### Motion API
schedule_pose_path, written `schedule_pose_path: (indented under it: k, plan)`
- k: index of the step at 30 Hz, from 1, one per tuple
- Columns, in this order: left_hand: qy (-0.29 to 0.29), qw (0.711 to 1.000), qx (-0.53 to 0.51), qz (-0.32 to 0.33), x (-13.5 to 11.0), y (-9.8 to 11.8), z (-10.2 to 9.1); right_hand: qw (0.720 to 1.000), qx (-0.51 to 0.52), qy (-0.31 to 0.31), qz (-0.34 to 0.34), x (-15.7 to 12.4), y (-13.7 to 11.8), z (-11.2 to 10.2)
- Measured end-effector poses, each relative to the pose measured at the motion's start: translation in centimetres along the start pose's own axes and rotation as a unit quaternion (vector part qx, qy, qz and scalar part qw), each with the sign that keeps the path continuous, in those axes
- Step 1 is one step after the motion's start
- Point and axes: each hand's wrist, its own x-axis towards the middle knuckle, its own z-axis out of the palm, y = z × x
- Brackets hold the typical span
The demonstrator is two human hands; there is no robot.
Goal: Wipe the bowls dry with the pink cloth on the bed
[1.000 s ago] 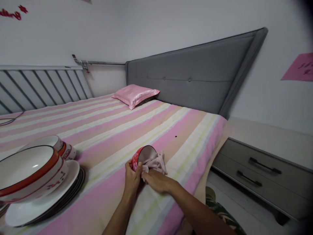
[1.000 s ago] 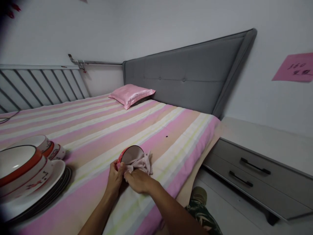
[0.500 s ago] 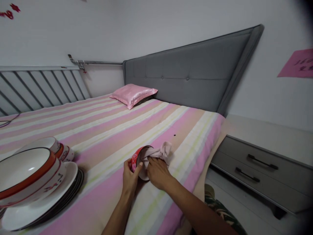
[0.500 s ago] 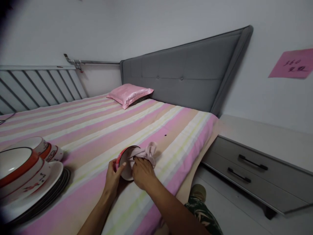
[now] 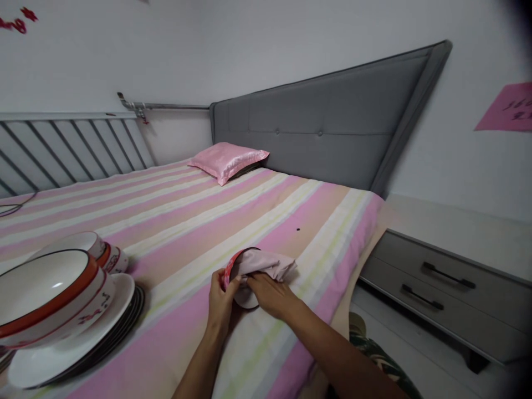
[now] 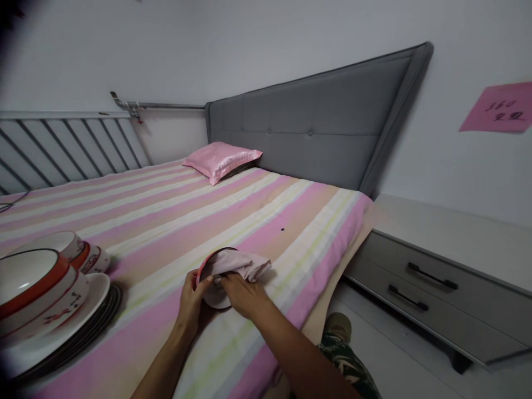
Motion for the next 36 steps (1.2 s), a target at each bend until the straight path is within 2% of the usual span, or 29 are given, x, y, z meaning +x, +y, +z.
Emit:
schedule_pose_path:
  k: [4, 10, 18, 22, 24, 27, 32, 36]
  plan:
    - [-0.004, 1.0, 0.001, -0.014, -0.1, 0.2, 0.2, 0.998, -0.02, -0.009, 0.059, -0.1, 0.2, 0.0]
    - [0.027, 0.999, 0.038, -0.011, -0.1, 0.6, 0.4, 0.998, -0.005, 0.005, 0.064, -0.1, -0.4, -0.1]
    - [0.037, 0.998, 0.05, -0.018, 0.4, -0.1, 0.3, 0.998, 0.043, -0.037, -0.009, 0.0, -0.3, -0.9]
    - [0.04, 0.998, 0.053, -0.021, 0.6, -0.4, 0.2, 0.989, 0.123, -0.076, -0.024, 0.2, 0.0, -1.3]
    - [0.043, 0.997, 0.056, -0.02, 0.6, -0.4, 0.2, 0.971, 0.223, -0.087, -0.021, 0.5, 0.1, -1.4]
    - [0.046, 0.997, 0.058, -0.014, 0.6, -0.2, 0.3, 0.923, 0.372, -0.101, 0.0, 0.8, 0.0, -1.3]
    - [0.049, 0.997, 0.056, 0.009, 0.8, -0.1, 0.3, 0.861, 0.49, -0.129, 0.044, 0.9, -0.1, -0.6]
    - [0.035, 0.997, 0.053, 0.032, 1.0, -0.4, 0.1, 0.805, 0.578, -0.114, 0.066, 0.8, -0.2, -0.4]
